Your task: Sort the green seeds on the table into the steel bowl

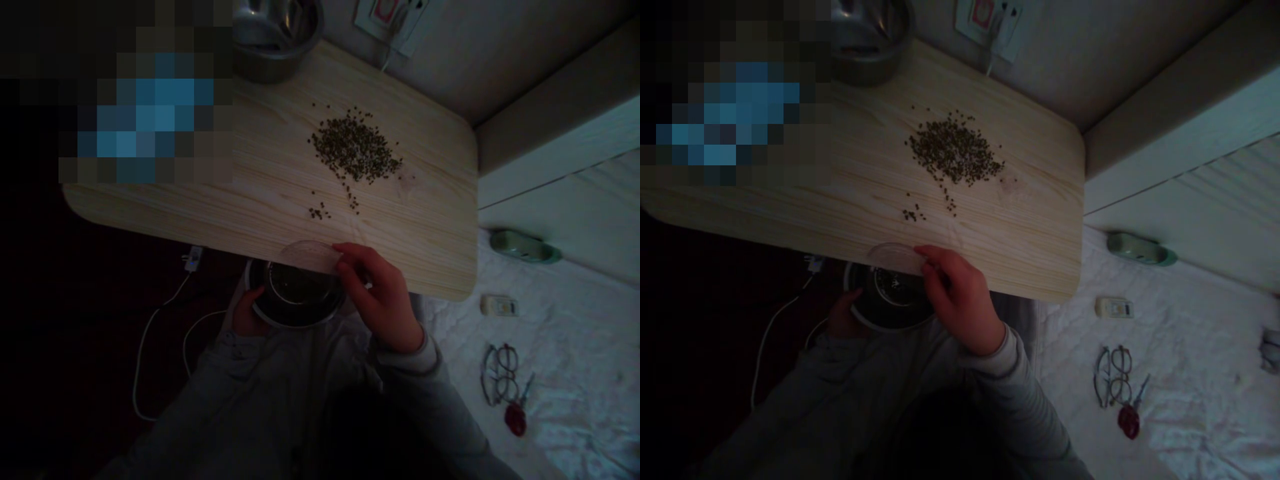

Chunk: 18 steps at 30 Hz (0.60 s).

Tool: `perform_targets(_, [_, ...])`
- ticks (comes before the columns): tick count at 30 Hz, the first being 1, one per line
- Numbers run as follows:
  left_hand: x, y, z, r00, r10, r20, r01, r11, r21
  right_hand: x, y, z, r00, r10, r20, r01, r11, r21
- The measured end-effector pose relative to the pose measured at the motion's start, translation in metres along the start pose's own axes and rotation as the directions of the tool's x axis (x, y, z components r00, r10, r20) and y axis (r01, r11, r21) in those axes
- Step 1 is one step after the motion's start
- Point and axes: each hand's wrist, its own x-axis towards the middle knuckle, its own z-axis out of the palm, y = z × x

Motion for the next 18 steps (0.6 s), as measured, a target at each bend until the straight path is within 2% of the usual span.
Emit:
perform_targets(3, [0.002,-0.001,-0.002,0.999,-0.031,0.022,0.031,1.000,0.001,0.001,0.001,0.002,0.999,0.016,-0.052,-0.015,1.000,0.012])
perform_targets(6, [0.003,0.000,-0.001,0.996,-0.079,0.050,0.078,0.997,0.018,0.004,-0.001,0.006,1.000,0.002,-0.023,-0.002,1.000,0.018])
perform_targets(12, [0.000,0.002,0.006,0.986,-0.159,-0.041,0.159,0.987,0.004,0.011,-0.009,0.018,0.997,-0.034,0.067,0.033,0.999,0.017])
perform_targets(14, [0.000,0.001,0.004,0.992,-0.123,-0.012,0.123,0.992,0.009,0.012,-0.010,0.019,0.999,-0.015,0.049,0.014,1.000,0.019])
perform_targets(18, [0.001,-0.002,-0.003,0.998,0.058,-0.002,-0.058,0.997,0.046,0.007,-0.007,0.017,0.999,0.035,-0.018,-0.035,0.999,0.036])
